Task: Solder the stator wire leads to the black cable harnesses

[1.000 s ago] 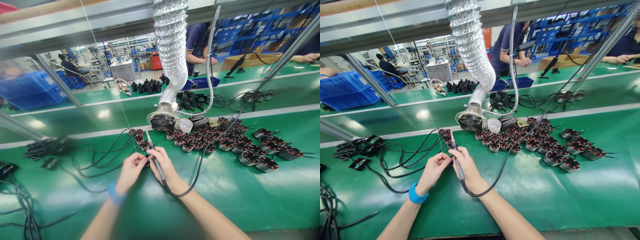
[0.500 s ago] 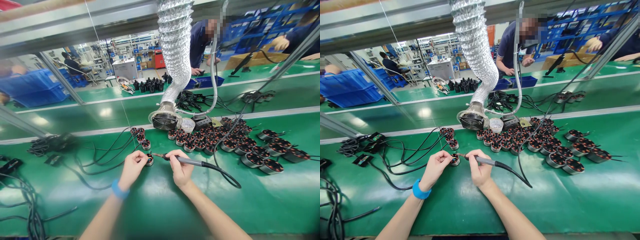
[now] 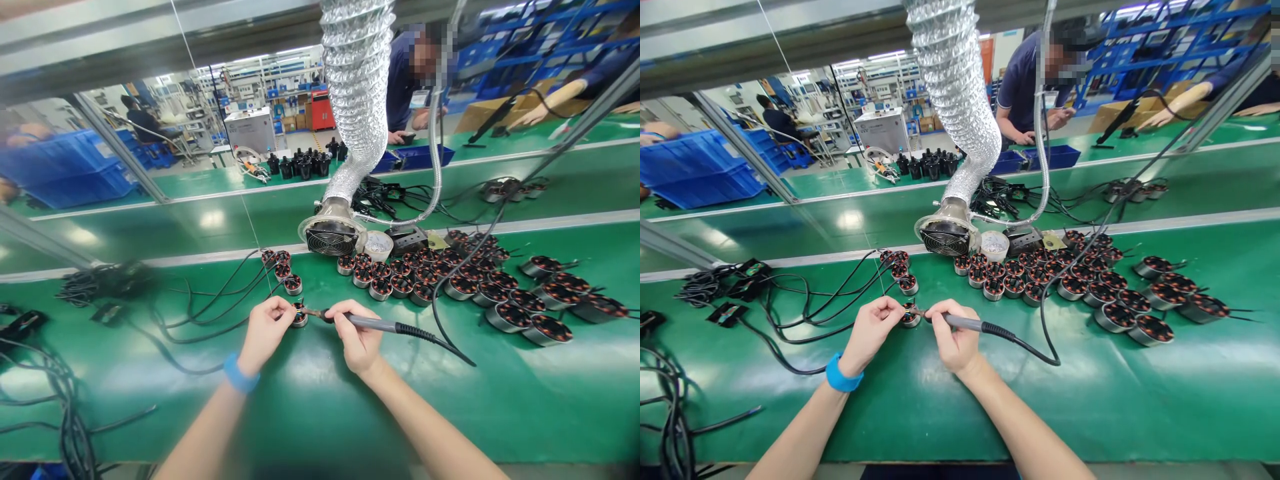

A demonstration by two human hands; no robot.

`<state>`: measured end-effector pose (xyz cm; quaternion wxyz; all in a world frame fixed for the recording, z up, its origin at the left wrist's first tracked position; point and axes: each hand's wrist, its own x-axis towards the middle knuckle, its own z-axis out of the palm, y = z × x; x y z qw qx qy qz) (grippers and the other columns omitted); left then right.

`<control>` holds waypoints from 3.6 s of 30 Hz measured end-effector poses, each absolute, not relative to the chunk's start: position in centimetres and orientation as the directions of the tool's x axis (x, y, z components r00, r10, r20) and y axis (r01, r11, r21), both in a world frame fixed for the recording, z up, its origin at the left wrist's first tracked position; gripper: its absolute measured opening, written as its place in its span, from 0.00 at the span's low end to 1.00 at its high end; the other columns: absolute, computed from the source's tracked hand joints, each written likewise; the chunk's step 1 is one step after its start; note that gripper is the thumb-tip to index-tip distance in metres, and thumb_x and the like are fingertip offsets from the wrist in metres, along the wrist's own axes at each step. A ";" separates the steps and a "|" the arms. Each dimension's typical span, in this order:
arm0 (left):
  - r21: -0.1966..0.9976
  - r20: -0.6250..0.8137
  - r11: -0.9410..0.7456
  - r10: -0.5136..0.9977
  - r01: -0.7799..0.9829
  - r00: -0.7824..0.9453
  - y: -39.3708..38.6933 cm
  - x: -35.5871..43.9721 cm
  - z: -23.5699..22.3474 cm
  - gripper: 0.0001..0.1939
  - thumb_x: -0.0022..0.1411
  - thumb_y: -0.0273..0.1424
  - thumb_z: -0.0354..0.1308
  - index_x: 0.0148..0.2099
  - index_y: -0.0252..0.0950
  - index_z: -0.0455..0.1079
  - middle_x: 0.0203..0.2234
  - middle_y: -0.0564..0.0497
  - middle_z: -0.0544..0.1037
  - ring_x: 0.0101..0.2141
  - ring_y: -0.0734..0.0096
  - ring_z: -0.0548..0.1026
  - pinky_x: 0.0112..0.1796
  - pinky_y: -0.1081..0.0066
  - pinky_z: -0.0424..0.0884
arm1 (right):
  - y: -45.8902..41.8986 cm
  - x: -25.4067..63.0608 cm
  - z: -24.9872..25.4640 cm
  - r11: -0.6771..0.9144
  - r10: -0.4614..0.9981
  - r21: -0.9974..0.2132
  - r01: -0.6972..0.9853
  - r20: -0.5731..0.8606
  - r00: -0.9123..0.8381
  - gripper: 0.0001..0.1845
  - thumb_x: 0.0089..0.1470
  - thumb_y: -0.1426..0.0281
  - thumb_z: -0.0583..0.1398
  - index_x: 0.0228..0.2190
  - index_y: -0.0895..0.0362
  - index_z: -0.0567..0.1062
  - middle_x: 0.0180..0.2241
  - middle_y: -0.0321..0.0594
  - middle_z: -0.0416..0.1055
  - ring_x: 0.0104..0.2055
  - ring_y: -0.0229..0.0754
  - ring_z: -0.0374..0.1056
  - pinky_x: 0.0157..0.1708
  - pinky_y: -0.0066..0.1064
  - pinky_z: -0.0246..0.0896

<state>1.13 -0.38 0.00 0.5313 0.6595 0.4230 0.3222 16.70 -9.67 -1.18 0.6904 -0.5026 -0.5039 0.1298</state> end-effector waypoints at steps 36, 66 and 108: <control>0.978 0.001 -0.091 0.900 0.186 0.436 -0.3 1.2 0.2 0.09 0.54 0.34 0.62 0.28 0.33 0.71 0.23 0.52 0.75 0.27 0.71 0.73 0.32 0.73 0.69 | -9.1 16.0 -0.2 0.431 0.681 -0.725 0.537 0.652 0.333 0.11 0.62 0.73 0.55 0.43 0.55 0.74 0.30 0.38 0.73 0.30 0.39 0.71 0.33 0.32 0.67; 0.780 0.288 -0.551 0.737 0.297 0.612 0.1 0.1 0.9 0.11 0.66 0.35 0.54 0.33 0.39 0.74 0.30 0.50 0.74 0.32 0.67 0.73 0.35 0.72 0.67 | -6.9 15.0 -2.1 0.463 0.734 -0.662 0.589 0.659 0.165 0.21 0.60 0.79 0.53 0.53 0.50 0.67 0.43 0.42 0.62 0.39 0.37 0.69 0.42 0.30 0.71; 0.891 0.172 -0.342 0.863 0.299 0.475 0.7 1.3 -0.3 0.09 0.62 0.35 0.59 0.32 0.35 0.74 0.32 0.48 0.78 0.34 0.66 0.75 0.37 0.69 0.69 | -9.3 16.7 -0.1 0.402 0.649 -0.784 0.472 0.608 0.457 0.08 0.60 0.70 0.56 0.31 0.55 0.74 0.19 0.31 0.68 0.18 0.34 0.63 0.22 0.27 0.58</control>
